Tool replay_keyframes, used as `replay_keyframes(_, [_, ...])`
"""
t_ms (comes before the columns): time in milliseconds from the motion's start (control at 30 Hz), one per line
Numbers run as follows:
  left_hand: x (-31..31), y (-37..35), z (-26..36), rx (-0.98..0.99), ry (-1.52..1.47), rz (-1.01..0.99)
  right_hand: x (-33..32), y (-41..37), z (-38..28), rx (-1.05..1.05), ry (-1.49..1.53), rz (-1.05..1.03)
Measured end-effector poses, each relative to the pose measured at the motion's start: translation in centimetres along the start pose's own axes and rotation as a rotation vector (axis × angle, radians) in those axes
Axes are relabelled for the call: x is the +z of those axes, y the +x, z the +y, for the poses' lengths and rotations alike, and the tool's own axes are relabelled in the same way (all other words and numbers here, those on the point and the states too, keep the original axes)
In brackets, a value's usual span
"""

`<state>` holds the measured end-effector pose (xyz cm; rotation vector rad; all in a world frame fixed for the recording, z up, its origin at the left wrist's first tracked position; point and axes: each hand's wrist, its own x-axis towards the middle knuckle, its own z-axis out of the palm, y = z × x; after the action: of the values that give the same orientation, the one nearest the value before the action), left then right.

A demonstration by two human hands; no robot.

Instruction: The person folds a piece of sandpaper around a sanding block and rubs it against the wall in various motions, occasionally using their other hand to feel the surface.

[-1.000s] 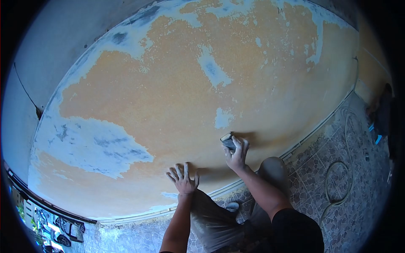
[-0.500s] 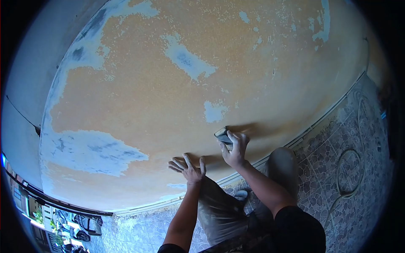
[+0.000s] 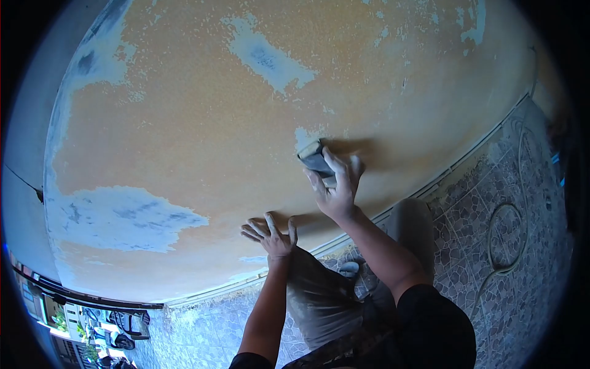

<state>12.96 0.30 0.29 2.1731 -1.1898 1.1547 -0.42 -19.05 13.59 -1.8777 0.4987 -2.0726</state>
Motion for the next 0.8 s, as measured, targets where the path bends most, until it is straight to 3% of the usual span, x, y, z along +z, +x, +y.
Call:
replay_keyframes(100, [-0.1, 0.0, 0.1, 0.002, 0.004, -0.007, 0.4, 4.2, -1.3, -0.041, 0.015, -0.005])
replay_keyframes(267, [-0.1, -0.3, -0.5, 0.045, -0.003, -0.011, -0.2, -3.6, 2.0, -0.038, -0.027, -0.017])
replay_keyframes(367, [-0.2, -0.2, -0.3, 0.032, -0.015, -0.013, -0.6, -4.0, 2.3, -0.039, -0.052, -0.040])
replay_keyframes(433, [0.0, -0.2, -0.2, 0.024, -0.016, -0.011, 0.1, -0.3, 0.2, 0.030, 0.031, 0.024])
replay_keyframes(567, [0.1, -0.5, -0.4, 0.021, -0.019, 0.008, 0.5, 6.7, -1.3, -0.094, 0.043, 0.014])
replay_keyframes(800, [0.2, -0.3, -0.5, 0.060, -0.010, 0.031, 0.3, -5.3, 4.0, -0.028, 0.009, 0.050])
